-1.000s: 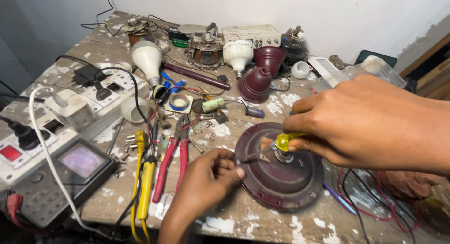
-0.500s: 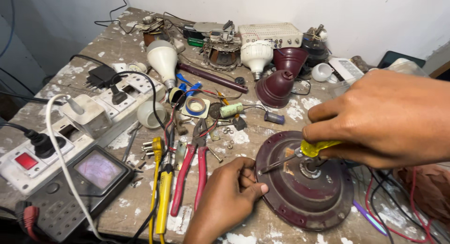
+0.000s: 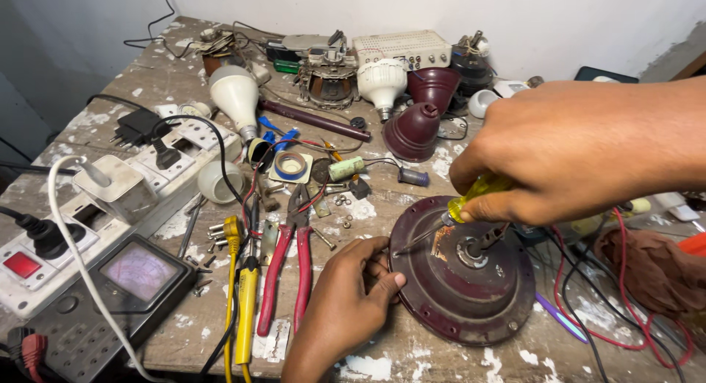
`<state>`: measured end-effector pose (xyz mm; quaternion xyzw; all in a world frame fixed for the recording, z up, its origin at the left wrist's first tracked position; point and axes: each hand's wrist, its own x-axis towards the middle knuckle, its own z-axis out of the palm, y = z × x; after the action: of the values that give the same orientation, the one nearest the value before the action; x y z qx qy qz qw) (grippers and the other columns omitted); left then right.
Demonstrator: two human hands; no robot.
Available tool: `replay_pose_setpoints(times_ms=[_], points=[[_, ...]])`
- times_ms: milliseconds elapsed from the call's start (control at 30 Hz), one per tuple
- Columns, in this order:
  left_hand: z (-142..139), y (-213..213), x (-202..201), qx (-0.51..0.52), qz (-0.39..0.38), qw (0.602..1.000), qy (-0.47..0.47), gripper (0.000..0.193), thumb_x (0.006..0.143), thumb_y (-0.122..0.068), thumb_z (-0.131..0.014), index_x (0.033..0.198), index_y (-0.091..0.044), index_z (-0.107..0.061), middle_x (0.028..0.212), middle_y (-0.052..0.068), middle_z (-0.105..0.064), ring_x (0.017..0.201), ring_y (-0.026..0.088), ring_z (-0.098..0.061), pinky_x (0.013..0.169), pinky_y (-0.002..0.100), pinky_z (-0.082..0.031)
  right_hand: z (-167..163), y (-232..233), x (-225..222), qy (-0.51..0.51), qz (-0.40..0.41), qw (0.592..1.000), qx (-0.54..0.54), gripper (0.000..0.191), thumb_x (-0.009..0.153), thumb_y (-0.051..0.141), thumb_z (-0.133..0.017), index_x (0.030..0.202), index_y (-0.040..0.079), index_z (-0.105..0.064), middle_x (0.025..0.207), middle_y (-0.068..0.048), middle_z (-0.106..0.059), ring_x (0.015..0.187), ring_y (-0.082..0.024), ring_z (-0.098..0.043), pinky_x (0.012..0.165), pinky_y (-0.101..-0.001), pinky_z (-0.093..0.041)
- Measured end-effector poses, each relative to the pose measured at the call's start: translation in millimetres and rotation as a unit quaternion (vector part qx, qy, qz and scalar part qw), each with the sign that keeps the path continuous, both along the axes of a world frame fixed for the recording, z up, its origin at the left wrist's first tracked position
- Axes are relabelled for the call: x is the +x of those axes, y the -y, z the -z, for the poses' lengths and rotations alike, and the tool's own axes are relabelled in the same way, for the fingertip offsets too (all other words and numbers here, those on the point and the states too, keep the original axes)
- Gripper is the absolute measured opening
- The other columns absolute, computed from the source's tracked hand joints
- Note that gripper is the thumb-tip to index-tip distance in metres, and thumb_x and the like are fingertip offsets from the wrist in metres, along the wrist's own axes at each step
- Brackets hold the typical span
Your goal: The person uses a yellow-handled screwdriver to unscrew screws from a round maroon fan motor housing on a cluttered workbench, steadying the housing with the other hand. They reposition the housing, work on screws at different points around its rim, and briefly handle a cloth and wires between screwing steps.
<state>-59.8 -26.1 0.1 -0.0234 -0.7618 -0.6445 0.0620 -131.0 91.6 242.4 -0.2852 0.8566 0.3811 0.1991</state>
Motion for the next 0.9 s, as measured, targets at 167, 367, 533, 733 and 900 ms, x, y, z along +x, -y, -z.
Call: replay_pose_setpoints(times_ms=[167, 367, 533, 733, 900], points=[[-0.2, -2.4, -0.8, 0.037, 0.007, 0.999, 0.011, 0.049, 0.080, -0.008, -0.079, 0.125, 0.005, -0.065, 0.089, 0.008, -0.069, 0.076, 0.013, -0.065, 0.071, 0.028, -0.056, -3.4, -14.7, 6.0, -0.026, -0.081, 0.996, -0.019, 0.036, 0.090, 0.051, -0.066, 0.115, 0.025, -0.071, 0.086, 0.000, -0.076, 0.077, -0.027, -0.073, 0.070, -0.0441, -0.058], [5.2, -4.2, -1.9, 0.085, 0.029, 0.996, 0.007, 0.049, 0.080, -0.009, -0.080, 0.125, 0.006, -0.067, 0.083, 0.005, -0.069, 0.073, 0.008, -0.062, 0.065, 0.023, -0.054, -1.6, -52.3, 3.1, 0.007, -0.167, 0.984, -0.060, 0.042, 0.086, 0.054, -0.065, 0.118, 0.027, -0.070, 0.098, 0.004, -0.068, 0.088, -0.023, -0.070, 0.069, -0.0449, -0.057], [11.7, -9.6, -4.9, 0.198, 0.036, 0.978, 0.052, 0.059, 0.078, -0.006, -0.080, 0.132, 0.008, -0.059, 0.081, 0.002, -0.066, 0.067, 0.005, -0.061, 0.058, 0.021, -0.052, 2.1, -67.9, 6.9, 0.001, -0.283, 0.950, -0.129, 0.047, 0.084, 0.050, -0.066, 0.120, 0.021, -0.072, 0.100, 0.001, -0.068, 0.089, -0.024, -0.069, 0.060, -0.0423, -0.057], [18.7, -19.5, -13.6, 0.313, 0.017, 0.947, 0.078, 0.061, 0.076, 0.002, -0.079, 0.134, 0.014, -0.061, 0.079, 0.002, -0.067, 0.065, 0.006, -0.060, 0.062, 0.020, -0.052, 8.4, -67.7, 16.5, -0.077, -0.090, 0.993, 0.002, 0.054, 0.088, 0.058, -0.055, 0.134, 0.031, -0.064, 0.104, 0.005, -0.066, 0.091, -0.018, -0.070, 0.072, -0.0370, -0.060], [18.3, -17.2, -15.9, 0.335, 0.034, 0.936, 0.101, 0.061, 0.075, 0.004, -0.077, 0.133, 0.013, -0.059, 0.082, 0.007, -0.073, 0.066, 0.008, -0.065, 0.063, 0.022, -0.055, 18.2, -78.3, 13.1, -0.118, -0.151, 0.976, -0.103, 0.049, 0.083, 0.055, -0.059, 0.123, 0.028, -0.072, 0.098, 0.004, -0.071, 0.085, -0.018, -0.071, 0.061, -0.0389, -0.060]])
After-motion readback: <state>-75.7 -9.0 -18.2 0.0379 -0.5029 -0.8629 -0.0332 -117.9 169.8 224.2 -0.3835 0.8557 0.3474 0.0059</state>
